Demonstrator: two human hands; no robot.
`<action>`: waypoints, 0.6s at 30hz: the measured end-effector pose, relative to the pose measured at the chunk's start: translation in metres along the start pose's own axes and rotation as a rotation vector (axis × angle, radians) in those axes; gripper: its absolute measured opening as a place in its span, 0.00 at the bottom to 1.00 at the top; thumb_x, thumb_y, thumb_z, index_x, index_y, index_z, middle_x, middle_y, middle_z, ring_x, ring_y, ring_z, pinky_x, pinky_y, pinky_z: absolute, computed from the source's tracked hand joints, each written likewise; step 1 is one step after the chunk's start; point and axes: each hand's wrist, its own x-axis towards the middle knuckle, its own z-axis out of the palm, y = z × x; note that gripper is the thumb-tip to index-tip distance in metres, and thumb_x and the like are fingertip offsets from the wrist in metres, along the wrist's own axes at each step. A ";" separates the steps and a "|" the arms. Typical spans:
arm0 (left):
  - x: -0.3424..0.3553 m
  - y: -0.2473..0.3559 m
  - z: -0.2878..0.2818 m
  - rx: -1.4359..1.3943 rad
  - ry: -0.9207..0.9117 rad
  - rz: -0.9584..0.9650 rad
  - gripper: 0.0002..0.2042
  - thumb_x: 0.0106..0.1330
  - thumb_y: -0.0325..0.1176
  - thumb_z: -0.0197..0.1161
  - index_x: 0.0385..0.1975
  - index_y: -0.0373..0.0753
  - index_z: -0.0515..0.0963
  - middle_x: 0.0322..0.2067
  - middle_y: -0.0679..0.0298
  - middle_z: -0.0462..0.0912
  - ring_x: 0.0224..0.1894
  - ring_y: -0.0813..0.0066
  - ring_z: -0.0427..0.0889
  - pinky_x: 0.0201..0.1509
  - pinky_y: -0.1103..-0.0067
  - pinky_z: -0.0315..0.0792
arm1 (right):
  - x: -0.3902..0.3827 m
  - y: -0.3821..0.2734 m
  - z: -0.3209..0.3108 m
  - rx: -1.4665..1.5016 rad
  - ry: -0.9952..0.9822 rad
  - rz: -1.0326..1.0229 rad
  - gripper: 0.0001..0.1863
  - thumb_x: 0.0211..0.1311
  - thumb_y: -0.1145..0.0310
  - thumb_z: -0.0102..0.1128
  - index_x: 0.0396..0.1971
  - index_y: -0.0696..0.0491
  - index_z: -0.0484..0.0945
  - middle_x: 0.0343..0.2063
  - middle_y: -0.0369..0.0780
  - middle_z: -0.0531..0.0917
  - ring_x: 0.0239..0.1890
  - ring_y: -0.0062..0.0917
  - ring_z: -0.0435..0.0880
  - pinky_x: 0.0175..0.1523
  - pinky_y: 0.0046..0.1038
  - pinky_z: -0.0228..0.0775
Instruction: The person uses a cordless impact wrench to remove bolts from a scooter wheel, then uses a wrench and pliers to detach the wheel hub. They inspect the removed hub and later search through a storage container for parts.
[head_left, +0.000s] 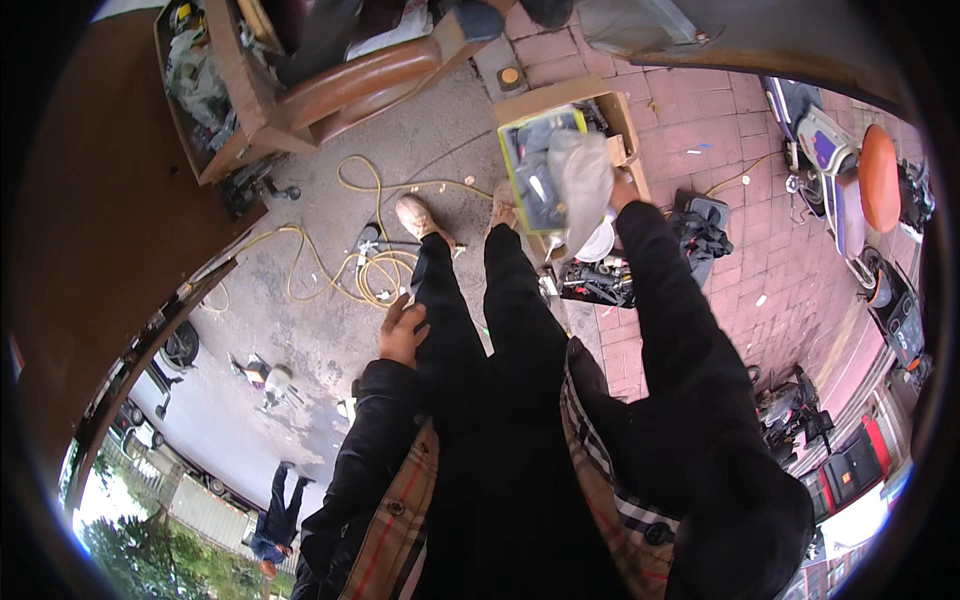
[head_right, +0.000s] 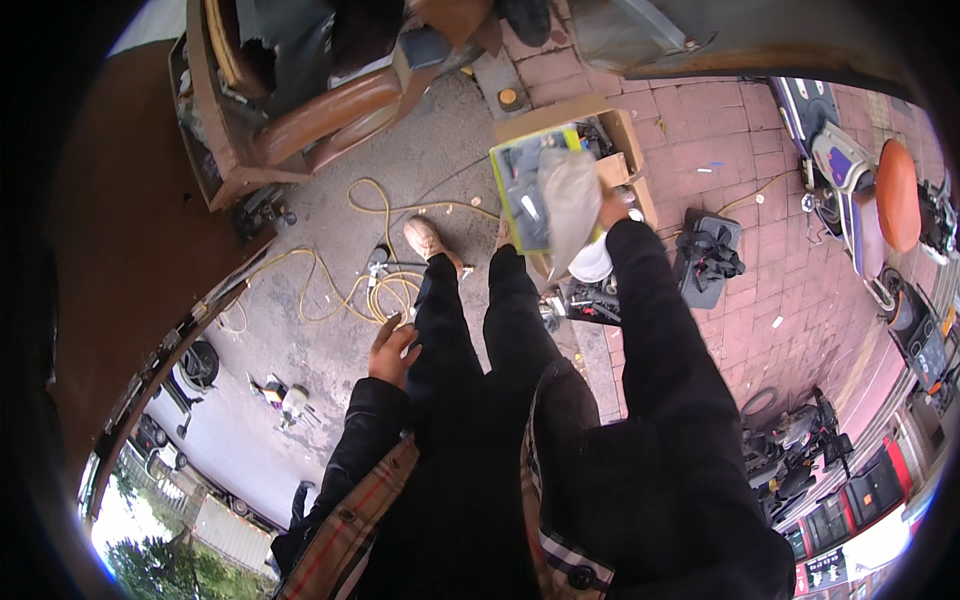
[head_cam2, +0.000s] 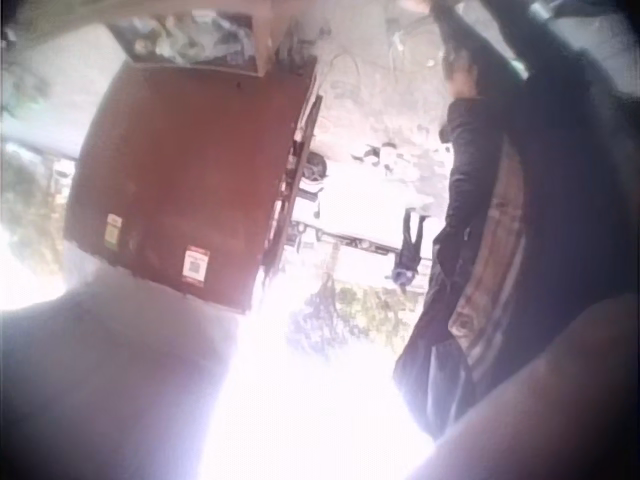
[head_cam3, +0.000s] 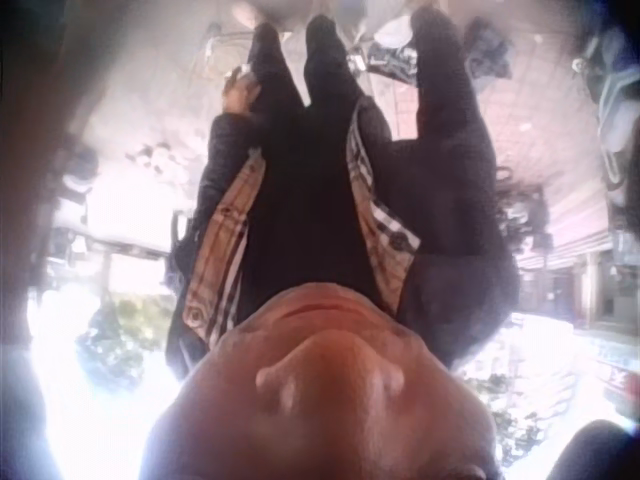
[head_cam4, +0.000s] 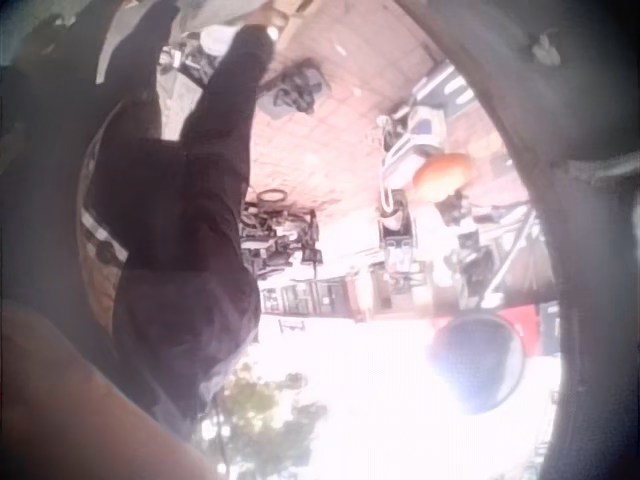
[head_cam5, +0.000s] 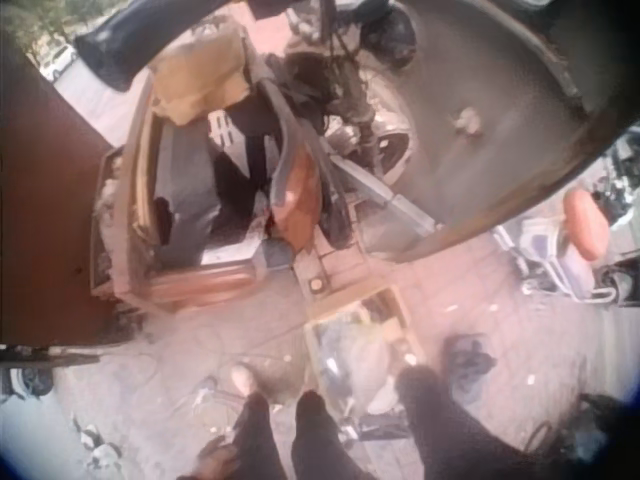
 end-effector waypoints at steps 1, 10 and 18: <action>-0.002 -0.004 -0.012 -0.012 0.022 0.013 0.33 0.67 0.35 0.65 0.72 0.35 0.64 0.58 0.54 0.78 0.63 0.61 0.76 0.66 0.65 0.71 | 0.015 0.008 -0.014 -0.100 0.025 0.010 0.32 0.68 0.53 0.58 0.70 0.48 0.71 0.43 0.51 0.88 0.47 0.51 0.86 0.56 0.43 0.77; 0.003 -0.028 -0.052 -0.111 0.037 0.029 0.28 0.68 0.34 0.63 0.68 0.35 0.69 0.56 0.55 0.79 0.61 0.61 0.78 0.63 0.66 0.74 | -0.081 0.007 -0.048 -0.277 0.192 0.148 0.17 0.52 0.66 0.67 0.43 0.49 0.89 0.33 0.51 0.89 0.38 0.45 0.89 0.45 0.39 0.82; 0.005 0.006 -0.108 -0.301 0.004 0.205 0.26 0.69 0.33 0.63 0.66 0.35 0.71 0.55 0.56 0.80 0.60 0.63 0.78 0.62 0.63 0.74 | -0.151 -0.150 0.084 0.017 -0.068 0.156 0.13 0.54 0.62 0.66 0.37 0.49 0.90 0.32 0.50 0.89 0.37 0.45 0.88 0.46 0.38 0.79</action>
